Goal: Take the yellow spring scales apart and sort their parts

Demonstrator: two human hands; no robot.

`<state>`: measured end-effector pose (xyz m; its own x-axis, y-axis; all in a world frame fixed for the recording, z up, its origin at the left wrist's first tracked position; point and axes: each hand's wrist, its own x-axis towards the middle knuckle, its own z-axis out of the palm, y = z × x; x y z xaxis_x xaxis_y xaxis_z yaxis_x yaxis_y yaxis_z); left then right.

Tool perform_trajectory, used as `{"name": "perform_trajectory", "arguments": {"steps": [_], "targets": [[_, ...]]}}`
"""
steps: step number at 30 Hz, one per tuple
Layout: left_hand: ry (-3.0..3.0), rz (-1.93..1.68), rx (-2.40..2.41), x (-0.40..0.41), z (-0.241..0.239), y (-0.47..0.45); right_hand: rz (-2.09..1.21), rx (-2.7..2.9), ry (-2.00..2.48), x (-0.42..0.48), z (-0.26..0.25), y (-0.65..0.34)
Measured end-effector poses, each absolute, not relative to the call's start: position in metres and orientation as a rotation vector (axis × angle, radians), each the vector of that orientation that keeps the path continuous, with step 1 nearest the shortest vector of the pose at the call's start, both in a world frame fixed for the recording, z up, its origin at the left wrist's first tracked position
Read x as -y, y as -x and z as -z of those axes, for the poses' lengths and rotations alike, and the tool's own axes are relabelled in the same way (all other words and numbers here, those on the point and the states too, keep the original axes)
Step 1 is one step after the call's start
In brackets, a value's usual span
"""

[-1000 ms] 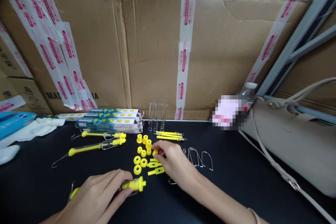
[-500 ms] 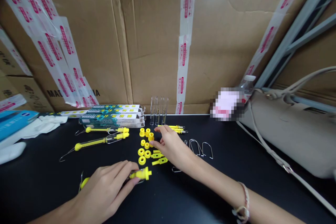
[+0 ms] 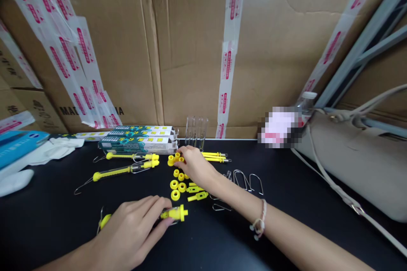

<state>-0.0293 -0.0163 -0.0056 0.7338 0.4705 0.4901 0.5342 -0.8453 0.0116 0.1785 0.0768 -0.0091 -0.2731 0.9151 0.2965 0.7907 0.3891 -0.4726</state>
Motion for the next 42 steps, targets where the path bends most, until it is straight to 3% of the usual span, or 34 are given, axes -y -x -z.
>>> {"name": "perform_trajectory", "arguments": {"steps": [13,22,42], "targets": [[2.806,0.743,0.838,0.016,0.008,0.029,-0.368,1.968,1.481,-0.07,-0.002,-0.169],[2.861,0.698,0.881,0.017,0.009,0.029,-0.487,2.181,1.544,-0.04,-0.017,-0.21],[2.867,0.657,0.817,0.017,0.008,0.03,-0.646,2.229,1.309,-0.044,-0.012,-0.172]]}}
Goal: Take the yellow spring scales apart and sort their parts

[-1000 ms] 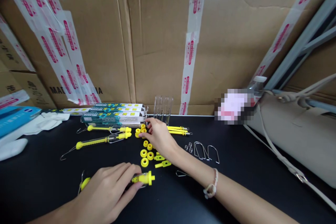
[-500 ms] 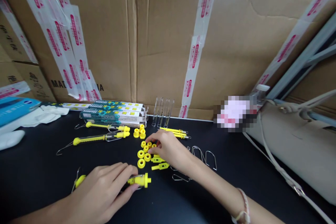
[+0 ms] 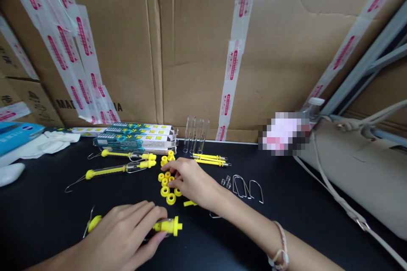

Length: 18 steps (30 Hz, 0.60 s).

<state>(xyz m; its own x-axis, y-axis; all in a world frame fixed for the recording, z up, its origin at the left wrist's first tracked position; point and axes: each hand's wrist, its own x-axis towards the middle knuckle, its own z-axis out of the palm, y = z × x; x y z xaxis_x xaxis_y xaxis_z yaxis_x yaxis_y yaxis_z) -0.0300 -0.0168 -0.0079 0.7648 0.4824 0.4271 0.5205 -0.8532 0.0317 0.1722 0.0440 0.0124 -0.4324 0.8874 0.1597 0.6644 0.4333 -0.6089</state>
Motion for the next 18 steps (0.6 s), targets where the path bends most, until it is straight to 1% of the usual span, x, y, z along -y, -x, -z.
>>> {"name": "perform_trajectory", "arguments": {"steps": [8,18], "targets": [[2.787,0.608,0.719,0.02,0.011,0.033,-0.645,2.128,1.462,-0.018,-0.017,-0.187],[2.723,0.653,0.594,0.026,0.011,0.03,-0.624,2.282,1.348,-0.011,-0.014,-0.176]]}}
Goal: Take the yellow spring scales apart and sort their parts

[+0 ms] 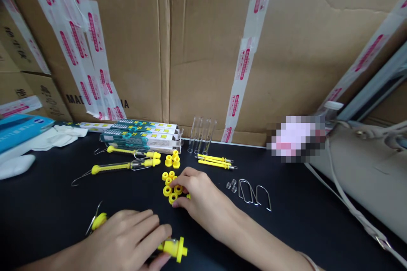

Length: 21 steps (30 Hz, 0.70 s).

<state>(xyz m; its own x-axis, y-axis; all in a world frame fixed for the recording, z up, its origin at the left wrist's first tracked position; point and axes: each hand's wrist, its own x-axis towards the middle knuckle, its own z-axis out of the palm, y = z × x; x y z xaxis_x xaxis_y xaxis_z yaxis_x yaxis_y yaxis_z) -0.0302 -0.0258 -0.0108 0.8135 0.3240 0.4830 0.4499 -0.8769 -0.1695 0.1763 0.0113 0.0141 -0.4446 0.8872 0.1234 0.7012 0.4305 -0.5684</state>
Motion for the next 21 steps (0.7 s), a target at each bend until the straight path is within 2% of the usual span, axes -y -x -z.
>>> {"name": "perform_trajectory", "arguments": {"steps": [14,17,21], "targets": [[2.73,0.58,0.406,0.025,0.005,0.034,-0.753,2.217,1.224,0.002,-0.024,-0.152],[2.739,0.583,0.382,0.024,0.005,0.034,-0.623,2.192,1.256,0.003,-0.029,-0.17],[2.748,0.59,0.395,0.026,0.004,0.033,-0.459,2.261,1.529,-0.002,-0.023,-0.204]]}}
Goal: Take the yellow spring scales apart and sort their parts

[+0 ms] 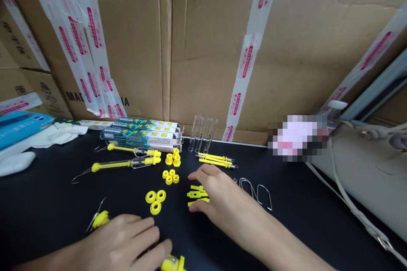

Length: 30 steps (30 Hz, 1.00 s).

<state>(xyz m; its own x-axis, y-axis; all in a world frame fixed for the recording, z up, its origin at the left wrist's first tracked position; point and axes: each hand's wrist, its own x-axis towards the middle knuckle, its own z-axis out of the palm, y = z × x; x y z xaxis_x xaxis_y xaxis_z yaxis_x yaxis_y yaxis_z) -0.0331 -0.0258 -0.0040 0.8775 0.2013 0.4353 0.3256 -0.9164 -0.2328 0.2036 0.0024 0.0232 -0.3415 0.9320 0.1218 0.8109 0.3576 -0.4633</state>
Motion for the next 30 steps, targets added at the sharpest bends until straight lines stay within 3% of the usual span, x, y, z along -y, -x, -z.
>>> {"name": "perform_trajectory", "arguments": {"steps": [21,26,30], "targets": [[2.693,0.747,0.414,0.025,0.006,0.03,-0.539,2.296,1.436,0.027,0.001,-0.188],[2.597,0.852,0.51,0.024,0.008,0.029,-0.47,2.184,1.356,0.031,-0.005,-0.191],[2.468,0.903,0.572,0.024,0.006,0.027,-0.598,2.043,1.236,0.039,-0.014,-0.198]]}}
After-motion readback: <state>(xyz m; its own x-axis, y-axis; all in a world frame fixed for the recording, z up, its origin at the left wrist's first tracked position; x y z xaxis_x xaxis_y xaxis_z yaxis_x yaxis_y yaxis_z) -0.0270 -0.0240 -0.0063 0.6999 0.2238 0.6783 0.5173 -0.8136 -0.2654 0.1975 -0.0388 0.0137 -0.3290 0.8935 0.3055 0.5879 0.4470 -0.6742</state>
